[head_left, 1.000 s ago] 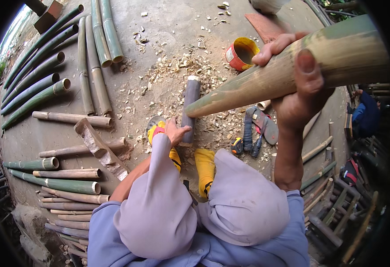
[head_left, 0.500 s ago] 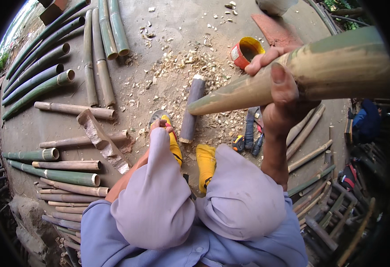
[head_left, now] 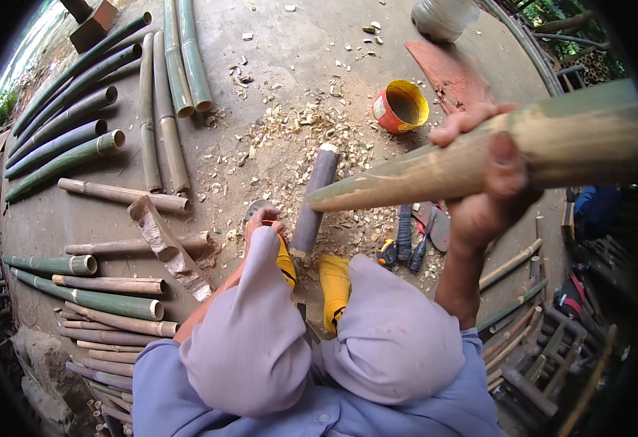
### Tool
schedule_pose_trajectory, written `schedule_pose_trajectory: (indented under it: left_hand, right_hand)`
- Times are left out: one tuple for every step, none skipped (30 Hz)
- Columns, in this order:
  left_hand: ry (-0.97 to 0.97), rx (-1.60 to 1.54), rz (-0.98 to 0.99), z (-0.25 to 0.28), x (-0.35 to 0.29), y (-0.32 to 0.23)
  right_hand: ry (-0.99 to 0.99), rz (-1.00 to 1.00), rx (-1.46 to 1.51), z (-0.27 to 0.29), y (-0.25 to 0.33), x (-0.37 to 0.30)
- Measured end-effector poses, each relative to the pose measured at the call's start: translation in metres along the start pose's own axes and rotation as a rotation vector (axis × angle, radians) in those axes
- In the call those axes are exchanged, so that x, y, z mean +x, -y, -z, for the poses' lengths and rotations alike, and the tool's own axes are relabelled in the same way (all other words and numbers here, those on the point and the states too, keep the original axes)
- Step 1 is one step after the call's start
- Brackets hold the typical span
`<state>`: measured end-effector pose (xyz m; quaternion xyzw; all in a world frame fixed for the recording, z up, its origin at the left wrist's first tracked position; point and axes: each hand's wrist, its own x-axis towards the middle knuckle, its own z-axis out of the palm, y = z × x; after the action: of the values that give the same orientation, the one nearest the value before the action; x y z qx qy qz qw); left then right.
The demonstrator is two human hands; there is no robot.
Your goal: The person processes bamboo stalks by hand and using a large knife, hitting the stalks together, clearing debris, and chopping sections of the wood to shape it.
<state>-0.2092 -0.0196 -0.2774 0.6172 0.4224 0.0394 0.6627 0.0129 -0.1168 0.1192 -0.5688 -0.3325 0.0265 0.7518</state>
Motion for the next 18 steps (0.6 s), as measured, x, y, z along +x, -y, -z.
schedule_pose_trajectory:
  left_hand:
    - [0.027,-0.022,0.0,-0.005,-0.004,-0.003]
    - [0.053,-0.062,-0.004,-0.008,-0.004,-0.009]
    - [0.074,-0.101,-0.017,-0.007,-0.003,-0.012]
    - [0.096,-0.148,-0.032,-0.003,-0.006,-0.015]
    - [0.17,-0.219,-0.061,-0.008,-0.006,-0.024]
    - [0.25,-0.297,-0.075,-0.015,-0.004,-0.034]
    - [0.306,-0.357,-0.097,-0.012,-0.007,-0.05]
    - [0.352,-0.359,-0.094,-0.006,-0.012,-0.066]
    - [0.399,-0.351,-0.113,-0.006,-0.012,-0.09]
    - [0.467,-0.341,-0.067,0.0,-0.015,-0.115]
    - [0.526,-0.379,-0.081,-0.008,-0.018,-0.143]
    - [0.566,-0.417,-0.107,-0.013,-0.025,-0.166]
    - [0.609,-0.554,-0.114,-0.014,-0.031,-0.187]
    - [0.672,-0.698,-0.118,-0.022,-0.032,-0.203]
    - [0.786,-0.833,-0.161,-0.03,-0.025,-0.213]
    - [0.745,-0.843,-0.165,-0.035,-0.025,-0.233]
    - [0.603,-0.978,-0.264,-0.031,-0.023,-0.247]
    - [0.458,-1.104,-0.386,-0.026,-0.021,-0.261]
  right_hand:
    - [0.023,-0.015,0.115,0.004,0.002,-0.001]
    - [0.036,0.021,0.068,0.009,-0.007,-0.004]
    - [0.046,0.054,0.032,0.012,-0.021,-0.008]
    - [0.043,0.104,0.005,0.012,-0.037,-0.009]
    - [0.024,0.148,-0.035,0.015,-0.044,-0.006]
    - [0.013,0.186,-0.069,0.022,-0.045,0.0]
    - [-0.009,0.195,-0.05,0.022,-0.045,0.007]
    - [-0.061,0.181,0.032,0.02,-0.042,0.014]
    - [-0.13,0.161,-0.017,0.022,-0.037,0.023]
    - [-0.153,0.18,-0.024,0.027,-0.033,0.033]
    - [-0.153,0.204,0.007,0.04,-0.035,0.04]
    - [-0.143,0.236,0.057,0.045,-0.035,0.045]
    - [-0.185,0.189,0.228,0.037,-0.037,0.05]
    - [-0.24,0.155,0.378,0.034,-0.036,0.054]
    - [-0.179,0.097,0.421,0.042,-0.044,0.052]
    - [-0.12,0.03,0.471,0.049,-0.053,0.049]
    - [-0.105,-0.005,0.386,0.041,-0.069,0.039]
    - [-0.019,-0.049,0.406,0.033,-0.08,0.021]
